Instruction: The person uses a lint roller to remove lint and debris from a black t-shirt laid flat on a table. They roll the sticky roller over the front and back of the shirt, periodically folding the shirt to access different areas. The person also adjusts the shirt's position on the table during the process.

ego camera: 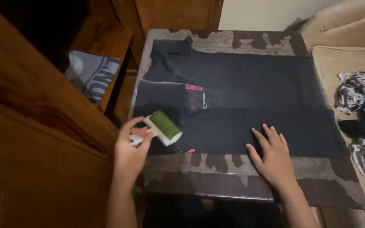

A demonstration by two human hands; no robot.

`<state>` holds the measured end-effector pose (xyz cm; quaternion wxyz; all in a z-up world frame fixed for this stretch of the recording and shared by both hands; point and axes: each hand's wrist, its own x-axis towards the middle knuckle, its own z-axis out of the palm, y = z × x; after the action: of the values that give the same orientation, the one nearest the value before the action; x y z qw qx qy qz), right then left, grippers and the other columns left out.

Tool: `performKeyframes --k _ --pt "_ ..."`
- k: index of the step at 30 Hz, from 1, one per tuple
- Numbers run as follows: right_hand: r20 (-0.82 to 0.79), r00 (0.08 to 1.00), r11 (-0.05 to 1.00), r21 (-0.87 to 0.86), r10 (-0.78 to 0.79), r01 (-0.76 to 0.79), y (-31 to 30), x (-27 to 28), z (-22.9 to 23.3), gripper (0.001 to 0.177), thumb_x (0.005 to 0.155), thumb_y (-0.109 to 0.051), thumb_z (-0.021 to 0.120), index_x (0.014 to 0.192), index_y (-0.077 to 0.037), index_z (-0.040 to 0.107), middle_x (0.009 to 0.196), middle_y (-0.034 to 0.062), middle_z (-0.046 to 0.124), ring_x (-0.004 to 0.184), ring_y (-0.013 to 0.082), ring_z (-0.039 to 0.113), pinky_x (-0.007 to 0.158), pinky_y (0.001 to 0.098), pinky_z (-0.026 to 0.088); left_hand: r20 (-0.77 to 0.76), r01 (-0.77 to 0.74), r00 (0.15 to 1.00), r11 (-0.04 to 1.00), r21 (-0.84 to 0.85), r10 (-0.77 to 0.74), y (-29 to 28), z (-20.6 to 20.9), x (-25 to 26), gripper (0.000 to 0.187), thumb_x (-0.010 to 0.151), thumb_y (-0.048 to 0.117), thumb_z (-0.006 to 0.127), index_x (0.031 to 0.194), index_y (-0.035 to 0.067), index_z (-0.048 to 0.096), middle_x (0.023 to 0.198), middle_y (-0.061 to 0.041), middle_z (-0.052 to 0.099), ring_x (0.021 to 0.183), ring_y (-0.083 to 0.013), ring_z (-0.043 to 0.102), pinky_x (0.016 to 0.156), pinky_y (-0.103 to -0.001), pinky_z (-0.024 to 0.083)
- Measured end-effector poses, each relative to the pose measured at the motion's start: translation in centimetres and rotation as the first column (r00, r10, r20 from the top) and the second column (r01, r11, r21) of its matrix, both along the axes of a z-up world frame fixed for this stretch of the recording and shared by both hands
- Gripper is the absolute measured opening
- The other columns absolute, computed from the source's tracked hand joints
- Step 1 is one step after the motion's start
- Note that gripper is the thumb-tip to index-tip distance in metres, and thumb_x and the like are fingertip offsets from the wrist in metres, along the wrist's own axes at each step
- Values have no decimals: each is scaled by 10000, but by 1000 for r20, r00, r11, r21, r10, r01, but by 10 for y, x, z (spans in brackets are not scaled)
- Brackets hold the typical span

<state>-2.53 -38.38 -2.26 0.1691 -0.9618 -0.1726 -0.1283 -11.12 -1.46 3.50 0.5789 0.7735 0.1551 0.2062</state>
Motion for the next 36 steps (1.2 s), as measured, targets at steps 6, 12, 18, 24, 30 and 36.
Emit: performKeyframes --k 6,12,18,24,30,36 --pt "15 1000 998 56 23 -24 0 -3 3 551 940 -408 595 1388 -89 625 1536 223 485 1479 388 375 1211 520 252 79 -57 995 998 -15 58 35 -8 -38 696 888 -48 693 1514 28 399 973 -83 652 1080 -220 704 958 -320 559" --pt "33 999 998 54 21 -22 1 -3 2 547 941 -415 600 1381 -91 632 1529 226 492 1485 381 380 1220 523 256 -1 -54 999 998 45 54 55 3 -55 732 881 -22 680 1539 37 364 974 -70 639 1086 -195 698 889 -302 554" --pt "11 1000 999 45 18 -18 -1 -1 1 555 938 -418 597 1385 -92 632 1527 225 494 1485 379 377 1216 527 249 -45 92 995 995 37 -90 40 7 -21 737 900 -4 696 1559 80 376 950 -72 660 958 -197 652 876 -300 531" --pt "7 1000 999 48 21 -22 0 -1 2 553 938 -423 599 1382 -95 634 1526 225 494 1489 374 374 1220 523 248 90 278 957 960 -32 -274 -5 3 28 688 909 5 676 1527 106 393 990 -51 646 1046 -168 707 919 -317 591" --pt "18 999 997 72 30 -31 1 -4 5 541 939 -407 610 1370 -82 641 1520 225 504 1490 377 383 1222 525 251 -28 310 950 950 -49 -311 -59 -2 66 658 914 -23 657 1511 119 419 1008 -64 659 1101 -176 705 936 -309 555" --pt "31 999 994 99 35 -38 1 -4 7 523 926 -381 630 1351 -77 651 1508 224 519 1473 388 400 1213 523 267 115 345 935 935 -85 -335 -63 -22 71 637 937 -11 662 1509 109 410 1033 -65 643 1109 -177 704 921 -302 587"
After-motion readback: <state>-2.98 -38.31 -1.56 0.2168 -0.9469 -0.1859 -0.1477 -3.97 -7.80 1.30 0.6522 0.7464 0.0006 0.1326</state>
